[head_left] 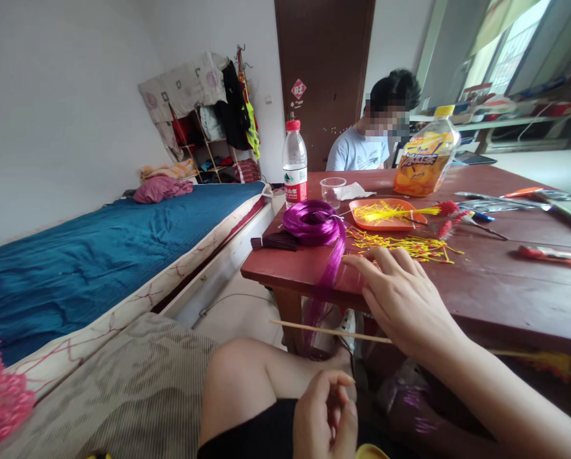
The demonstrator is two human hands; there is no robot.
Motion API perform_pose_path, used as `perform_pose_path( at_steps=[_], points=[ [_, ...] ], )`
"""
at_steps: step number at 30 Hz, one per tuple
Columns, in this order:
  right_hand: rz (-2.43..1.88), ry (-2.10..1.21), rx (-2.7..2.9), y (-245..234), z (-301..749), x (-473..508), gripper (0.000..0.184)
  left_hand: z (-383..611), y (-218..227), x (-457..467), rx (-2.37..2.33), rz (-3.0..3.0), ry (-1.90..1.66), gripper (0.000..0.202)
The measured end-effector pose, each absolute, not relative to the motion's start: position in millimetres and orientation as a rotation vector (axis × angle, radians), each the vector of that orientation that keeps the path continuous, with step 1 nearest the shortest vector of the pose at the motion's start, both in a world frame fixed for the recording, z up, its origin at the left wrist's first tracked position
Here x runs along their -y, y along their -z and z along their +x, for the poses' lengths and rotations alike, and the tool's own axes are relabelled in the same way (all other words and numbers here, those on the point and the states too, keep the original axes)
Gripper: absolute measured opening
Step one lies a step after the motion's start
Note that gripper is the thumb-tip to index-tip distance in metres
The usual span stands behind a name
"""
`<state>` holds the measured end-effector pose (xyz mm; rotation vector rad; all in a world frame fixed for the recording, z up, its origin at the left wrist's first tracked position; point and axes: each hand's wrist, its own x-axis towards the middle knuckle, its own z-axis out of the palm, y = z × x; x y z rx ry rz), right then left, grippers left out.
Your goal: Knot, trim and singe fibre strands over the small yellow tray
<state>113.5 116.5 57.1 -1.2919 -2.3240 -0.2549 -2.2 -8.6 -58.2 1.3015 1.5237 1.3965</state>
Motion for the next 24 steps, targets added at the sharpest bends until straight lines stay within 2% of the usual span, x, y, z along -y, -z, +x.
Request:
perform_pose_path(
  at_steps=[13, 24],
  points=[
    [-1.378, 0.424, 2.247, -58.4, 114.7, -130.3, 0.028, -1.8, 58.8, 8.5, -1.466, 1.301, -1.382, 0.038],
    [-1.350, 0.306, 2.399, -62.2, 109.7, -130.5, 0.029, -3.7, 57.1, 10.0, -1.510, 1.287, -1.368, 0.036]
  ],
)
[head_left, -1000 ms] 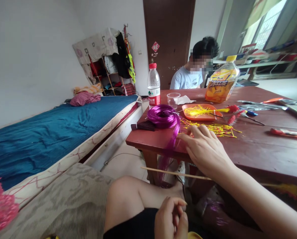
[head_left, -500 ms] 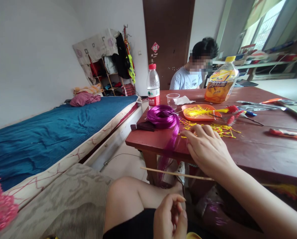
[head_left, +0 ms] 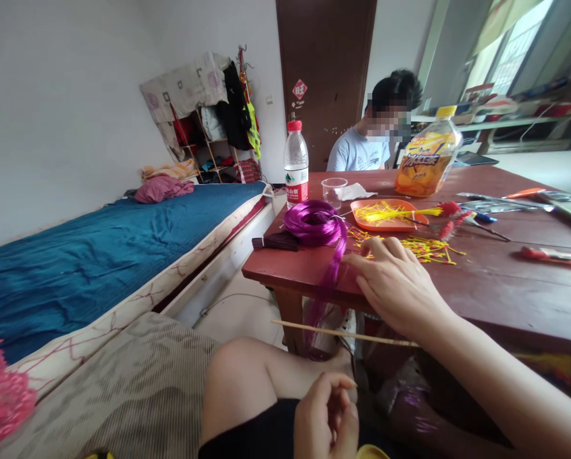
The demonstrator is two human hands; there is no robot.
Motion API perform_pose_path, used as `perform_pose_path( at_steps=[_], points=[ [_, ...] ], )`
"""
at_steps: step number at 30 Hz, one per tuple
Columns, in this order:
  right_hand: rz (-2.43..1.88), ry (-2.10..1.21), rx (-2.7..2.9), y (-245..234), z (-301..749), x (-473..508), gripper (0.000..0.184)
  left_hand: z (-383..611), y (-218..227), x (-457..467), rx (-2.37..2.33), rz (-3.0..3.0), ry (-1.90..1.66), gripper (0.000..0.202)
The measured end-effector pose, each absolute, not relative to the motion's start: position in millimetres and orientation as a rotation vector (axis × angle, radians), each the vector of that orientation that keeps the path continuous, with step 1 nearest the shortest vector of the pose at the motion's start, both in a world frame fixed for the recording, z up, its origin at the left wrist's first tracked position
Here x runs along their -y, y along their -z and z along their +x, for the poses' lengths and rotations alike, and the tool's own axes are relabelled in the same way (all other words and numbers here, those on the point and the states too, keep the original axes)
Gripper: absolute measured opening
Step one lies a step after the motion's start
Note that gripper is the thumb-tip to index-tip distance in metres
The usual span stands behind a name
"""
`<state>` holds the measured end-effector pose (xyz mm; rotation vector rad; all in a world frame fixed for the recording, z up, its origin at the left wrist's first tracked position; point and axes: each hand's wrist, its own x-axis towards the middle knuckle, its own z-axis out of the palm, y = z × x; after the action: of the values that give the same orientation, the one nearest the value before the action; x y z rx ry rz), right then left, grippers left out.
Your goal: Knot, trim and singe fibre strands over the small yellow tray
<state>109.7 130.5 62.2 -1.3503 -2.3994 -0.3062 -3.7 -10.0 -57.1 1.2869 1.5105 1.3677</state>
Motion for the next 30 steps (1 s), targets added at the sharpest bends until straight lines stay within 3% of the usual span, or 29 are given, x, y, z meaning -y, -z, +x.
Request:
perform_pose_path(
  at_steps=[7, 14, 17, 21, 27, 30],
  points=[
    [-1.205, 0.195, 2.351, -46.3, 119.5, -99.7, 0.036, -6.7, 16.7, -6.5, -1.603, 1.271, -1.479, 0.021],
    [-1.159, 0.259, 2.328, -38.6, 130.0, -93.5, 0.038, -1.8, 0.5, -40.4, -1.693, 1.508, -1.235, 0.040],
    [-1.156, 0.251, 2.316, -39.9, 126.2, -95.7, 0.039, -6.4, 10.2, -40.1, -1.866, 1.499, -1.090, 0.030],
    [-1.180, 0.170, 2.306, -43.3, 124.0, -98.7, 0.039, -14.5, 9.9, -23.7, -1.912, 1.542, -1.172, 0.014],
    [-1.209, -0.539, 1.880, -21.6, 145.4, -55.6, 0.025, -7.7, -19.0, -9.2, -0.890, 0.820, -1.165, 0.037],
    [-1.123, -1.001, 1.793, 6.7, 132.7, -32.5, 0.050, -6.2, -28.7, -8.4, -0.532, 0.516, -1.046, 0.034]
  ],
)
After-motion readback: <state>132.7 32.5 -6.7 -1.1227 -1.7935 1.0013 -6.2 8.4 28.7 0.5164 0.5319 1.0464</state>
